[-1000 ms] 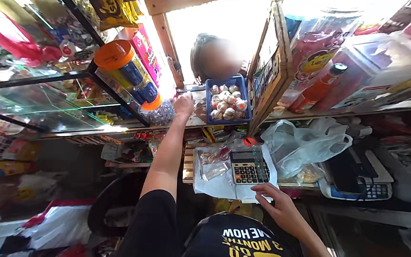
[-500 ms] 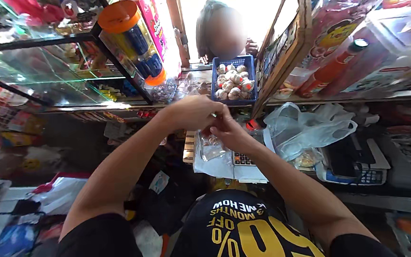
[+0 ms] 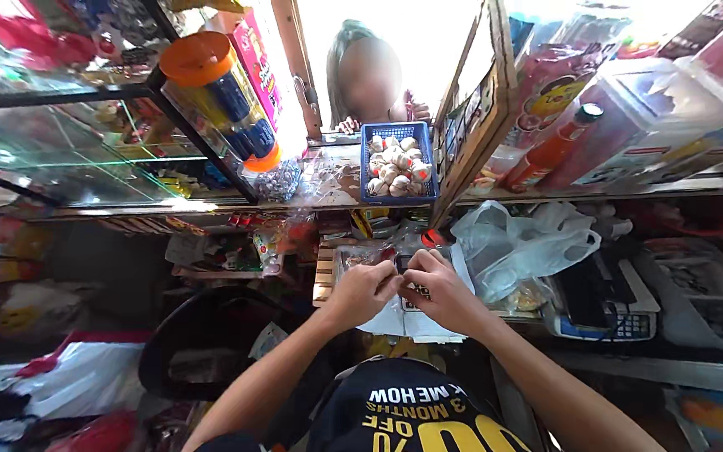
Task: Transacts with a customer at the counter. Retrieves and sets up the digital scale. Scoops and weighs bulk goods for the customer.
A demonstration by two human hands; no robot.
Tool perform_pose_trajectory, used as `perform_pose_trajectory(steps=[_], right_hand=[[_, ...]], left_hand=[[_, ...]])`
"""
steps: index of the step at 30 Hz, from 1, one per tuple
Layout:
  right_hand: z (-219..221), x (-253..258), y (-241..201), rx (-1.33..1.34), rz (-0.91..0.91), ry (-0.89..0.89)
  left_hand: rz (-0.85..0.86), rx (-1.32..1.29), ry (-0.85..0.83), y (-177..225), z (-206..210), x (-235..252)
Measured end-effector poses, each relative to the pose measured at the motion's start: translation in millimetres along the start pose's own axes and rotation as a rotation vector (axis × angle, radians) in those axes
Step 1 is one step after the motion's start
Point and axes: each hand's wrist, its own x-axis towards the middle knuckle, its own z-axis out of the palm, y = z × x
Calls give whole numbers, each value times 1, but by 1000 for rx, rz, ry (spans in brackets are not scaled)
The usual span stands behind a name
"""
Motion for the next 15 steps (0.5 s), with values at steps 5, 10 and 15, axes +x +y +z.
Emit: perform_pose_trajectory(steps=[5, 10, 15], right_hand=[[0, 27, -8, 365, 194, 199], [-16, 32, -9, 885, -142, -536], [-7, 17, -11, 262, 187, -385]], left_hand=[[-356, -1365, 26, -2, 50, -27], [-99, -1273, -80, -34, 58, -29], [-141, -591, 255, -22, 24, -21]])
